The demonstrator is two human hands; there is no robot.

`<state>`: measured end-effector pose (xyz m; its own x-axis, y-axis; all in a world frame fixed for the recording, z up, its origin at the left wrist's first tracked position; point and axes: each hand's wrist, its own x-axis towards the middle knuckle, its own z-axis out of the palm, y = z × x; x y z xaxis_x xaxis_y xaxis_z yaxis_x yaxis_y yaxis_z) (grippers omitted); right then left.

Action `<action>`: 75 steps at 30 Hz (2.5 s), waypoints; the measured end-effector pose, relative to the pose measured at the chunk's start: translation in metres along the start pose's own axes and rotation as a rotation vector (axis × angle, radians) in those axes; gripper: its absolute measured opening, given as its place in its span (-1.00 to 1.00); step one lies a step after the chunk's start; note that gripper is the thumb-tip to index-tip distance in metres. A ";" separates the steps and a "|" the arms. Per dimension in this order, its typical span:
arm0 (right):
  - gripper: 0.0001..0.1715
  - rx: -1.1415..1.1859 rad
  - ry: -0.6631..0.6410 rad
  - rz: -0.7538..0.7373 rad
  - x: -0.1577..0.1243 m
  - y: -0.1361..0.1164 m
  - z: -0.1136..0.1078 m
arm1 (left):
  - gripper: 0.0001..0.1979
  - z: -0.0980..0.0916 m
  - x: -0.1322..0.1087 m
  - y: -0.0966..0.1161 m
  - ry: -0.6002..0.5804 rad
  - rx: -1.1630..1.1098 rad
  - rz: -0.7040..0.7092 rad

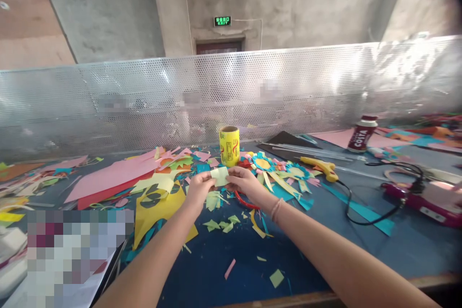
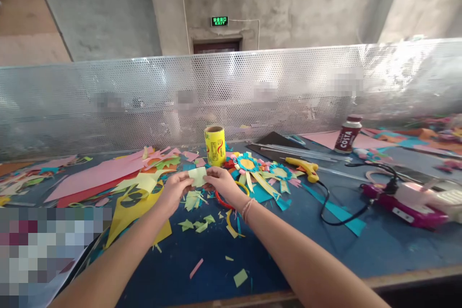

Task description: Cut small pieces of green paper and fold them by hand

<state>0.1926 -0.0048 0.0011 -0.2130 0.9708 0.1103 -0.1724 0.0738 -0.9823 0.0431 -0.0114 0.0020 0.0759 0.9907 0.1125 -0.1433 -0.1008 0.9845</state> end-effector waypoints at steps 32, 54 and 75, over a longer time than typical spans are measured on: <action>-0.58 -0.064 0.071 -0.174 0.003 0.004 -0.002 | -0.74 0.004 -0.005 0.006 0.047 -0.025 0.063; -0.65 -0.161 0.088 -0.219 -0.001 -0.004 0.001 | -0.81 0.004 -0.007 0.012 0.071 -0.073 -0.009; -0.71 -0.208 0.070 -0.253 -0.003 -0.005 0.001 | -0.82 0.003 -0.005 0.007 0.082 -0.055 0.049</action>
<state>0.1930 -0.0084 0.0059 -0.1212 0.9285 0.3509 -0.0095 0.3524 -0.9358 0.0449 -0.0170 0.0091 -0.0135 0.9891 0.1467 -0.1986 -0.1465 0.9691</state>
